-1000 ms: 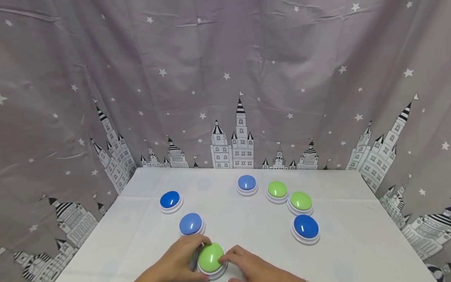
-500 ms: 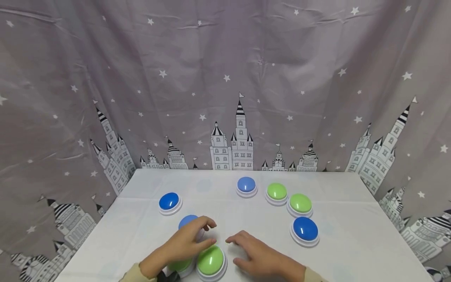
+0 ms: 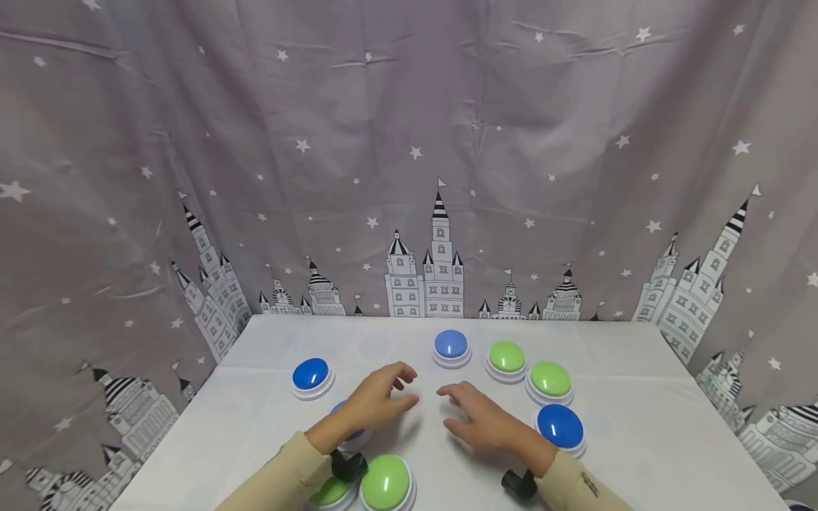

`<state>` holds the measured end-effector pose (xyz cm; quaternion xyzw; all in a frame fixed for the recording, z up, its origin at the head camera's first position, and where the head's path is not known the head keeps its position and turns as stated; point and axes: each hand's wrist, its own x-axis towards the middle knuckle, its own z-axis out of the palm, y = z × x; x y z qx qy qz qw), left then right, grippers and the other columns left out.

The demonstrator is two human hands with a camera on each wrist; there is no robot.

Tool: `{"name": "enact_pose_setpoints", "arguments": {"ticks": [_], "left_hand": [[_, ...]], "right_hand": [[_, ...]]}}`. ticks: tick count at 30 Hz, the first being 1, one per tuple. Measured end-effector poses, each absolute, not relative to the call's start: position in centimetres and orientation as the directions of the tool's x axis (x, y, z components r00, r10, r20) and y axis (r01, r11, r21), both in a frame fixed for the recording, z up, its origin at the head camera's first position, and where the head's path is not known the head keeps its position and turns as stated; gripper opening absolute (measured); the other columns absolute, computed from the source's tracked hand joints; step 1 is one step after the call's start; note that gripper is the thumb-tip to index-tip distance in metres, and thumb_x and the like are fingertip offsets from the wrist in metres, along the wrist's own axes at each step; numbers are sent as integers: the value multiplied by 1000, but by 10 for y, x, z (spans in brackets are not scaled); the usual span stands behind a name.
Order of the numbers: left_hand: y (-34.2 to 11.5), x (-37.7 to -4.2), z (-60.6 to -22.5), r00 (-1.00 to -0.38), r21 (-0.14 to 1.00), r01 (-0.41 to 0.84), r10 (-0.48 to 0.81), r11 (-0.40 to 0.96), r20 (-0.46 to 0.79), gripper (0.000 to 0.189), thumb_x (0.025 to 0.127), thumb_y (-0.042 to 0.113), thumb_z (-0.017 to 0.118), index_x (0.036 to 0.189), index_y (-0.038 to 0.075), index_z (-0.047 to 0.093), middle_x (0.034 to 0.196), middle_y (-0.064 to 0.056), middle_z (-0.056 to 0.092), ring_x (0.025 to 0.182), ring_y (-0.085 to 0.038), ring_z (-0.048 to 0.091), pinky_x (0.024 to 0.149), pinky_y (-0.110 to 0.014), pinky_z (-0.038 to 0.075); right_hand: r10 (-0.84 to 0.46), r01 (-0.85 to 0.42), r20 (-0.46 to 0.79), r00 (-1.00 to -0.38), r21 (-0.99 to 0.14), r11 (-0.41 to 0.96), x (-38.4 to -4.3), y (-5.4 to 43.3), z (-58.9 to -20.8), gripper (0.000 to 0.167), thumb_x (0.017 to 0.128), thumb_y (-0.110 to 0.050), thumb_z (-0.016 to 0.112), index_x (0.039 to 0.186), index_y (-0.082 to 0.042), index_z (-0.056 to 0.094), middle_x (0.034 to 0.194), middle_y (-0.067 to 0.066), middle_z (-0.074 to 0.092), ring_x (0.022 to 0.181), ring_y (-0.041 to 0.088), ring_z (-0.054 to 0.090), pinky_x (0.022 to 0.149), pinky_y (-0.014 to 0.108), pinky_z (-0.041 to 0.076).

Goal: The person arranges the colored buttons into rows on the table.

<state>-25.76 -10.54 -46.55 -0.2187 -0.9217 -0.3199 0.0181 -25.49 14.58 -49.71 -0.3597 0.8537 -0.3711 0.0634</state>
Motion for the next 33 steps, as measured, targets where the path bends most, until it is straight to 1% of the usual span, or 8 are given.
{"name": "enact_pose_setpoints", "arguments": {"ticks": [5, 11, 14, 20, 22, 30, 33], "left_hand": [[-94, -283, -475, -920, 595, 386, 345, 705, 189, 41, 88, 23, 74, 123, 8, 60, 116, -8, 63, 102, -25, 63, 85, -38, 51], [-82, -306, -482, -933, 611, 352, 318, 710, 168, 46, 86, 21, 75, 125, 5, 57, 119, -13, 61, 101, -25, 62, 88, -40, 50], [-78, -316, -485, -935, 617, 347, 311, 706, 169, 50, 86, 21, 76, 128, 3, 54, 123, -16, 60, 102, -25, 61, 89, -42, 50], [-68, -332, -494, -932, 665, 352, 311, 658, 186, 61, 85, 20, 77, 134, -2, 49, 128, -21, 56, 111, -32, 59, 96, -45, 47], [-65, -337, -497, -932, 668, 354, 307, 654, 194, 63, 84, 20, 77, 136, -2, 48, 129, -21, 56, 114, -33, 58, 98, -46, 46], [-57, -351, -506, -932, 671, 360, 277, 649, 232, 66, 83, 17, 79, 137, -2, 47, 131, -20, 57, 122, -34, 54, 105, -47, 41], [-54, -356, -510, -929, 682, 368, 278, 632, 244, 67, 82, 14, 81, 137, -3, 47, 132, -20, 57, 124, -33, 53, 107, -46, 39]], "right_hand": [[-596, -551, 196, -779, -669, 500, -273, 150, -497, 49, 95, -20, 67, 137, -3, 49, 133, 17, 52, 122, 38, 54, 102, 52, 43], [-532, -515, 208, -821, -672, 532, -287, 154, -500, 53, 94, -17, 67, 139, 2, 45, 131, 25, 51, 121, 43, 52, 101, 57, 42], [-500, -489, 207, -841, -686, 539, -293, 154, -502, 57, 93, -16, 67, 141, 3, 43, 133, 27, 50, 122, 44, 50, 102, 57, 40], [-461, -469, 214, -861, -684, 559, -307, 150, -506, 63, 93, -14, 67, 144, 8, 37, 141, 30, 44, 130, 46, 43, 109, 57, 33], [-447, -460, 213, -869, -680, 570, -310, 149, -506, 65, 93, -13, 66, 145, 9, 35, 144, 30, 41, 133, 46, 39, 111, 56, 29], [-400, -432, 221, -889, -694, 576, -323, 145, -512, 67, 92, -10, 67, 146, 9, 33, 147, 33, 36, 137, 46, 34, 113, 55, 25], [-391, -405, 195, -899, -706, 580, -327, 143, -515, 69, 91, -10, 67, 148, 8, 31, 150, 32, 34, 140, 45, 31, 114, 54, 23]]}}
